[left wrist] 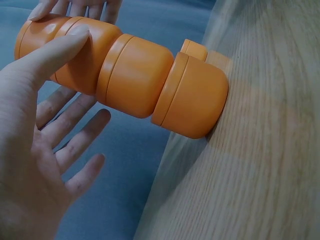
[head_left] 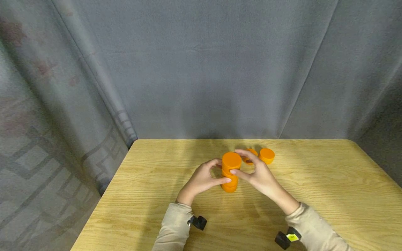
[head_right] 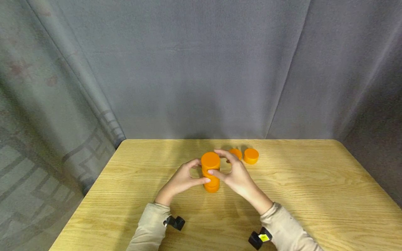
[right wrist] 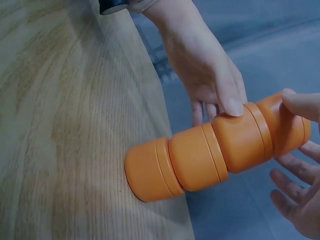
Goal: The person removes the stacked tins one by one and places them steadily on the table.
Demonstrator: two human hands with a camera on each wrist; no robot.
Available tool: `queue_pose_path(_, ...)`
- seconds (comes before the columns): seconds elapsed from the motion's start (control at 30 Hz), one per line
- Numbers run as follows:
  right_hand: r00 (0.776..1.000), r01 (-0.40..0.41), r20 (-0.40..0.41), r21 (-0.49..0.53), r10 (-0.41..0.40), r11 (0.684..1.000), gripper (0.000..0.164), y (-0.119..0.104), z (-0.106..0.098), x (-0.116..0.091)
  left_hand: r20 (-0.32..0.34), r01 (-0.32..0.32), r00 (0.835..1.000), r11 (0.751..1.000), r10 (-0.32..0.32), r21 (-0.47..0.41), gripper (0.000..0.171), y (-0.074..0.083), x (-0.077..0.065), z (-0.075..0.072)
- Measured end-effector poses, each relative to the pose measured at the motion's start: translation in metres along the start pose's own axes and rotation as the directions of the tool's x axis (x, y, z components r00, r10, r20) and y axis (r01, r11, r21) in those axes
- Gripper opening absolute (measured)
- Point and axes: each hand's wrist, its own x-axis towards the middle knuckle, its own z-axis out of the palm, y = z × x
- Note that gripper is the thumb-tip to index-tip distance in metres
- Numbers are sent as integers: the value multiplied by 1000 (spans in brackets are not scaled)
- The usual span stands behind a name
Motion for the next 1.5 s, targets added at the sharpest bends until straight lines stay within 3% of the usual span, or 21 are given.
queue_pose_path(1.27,1000,-13,-26,21,13,1000,54,-3,2,-3,-4,-10,1000,1000,10,-11,50,2,-1,0)
queue_pose_path(1.5,996,47,-77,-3,-47,999,56,-1,1,-5,-11,-25,1000,1000,25,-12,48,1,0,0)
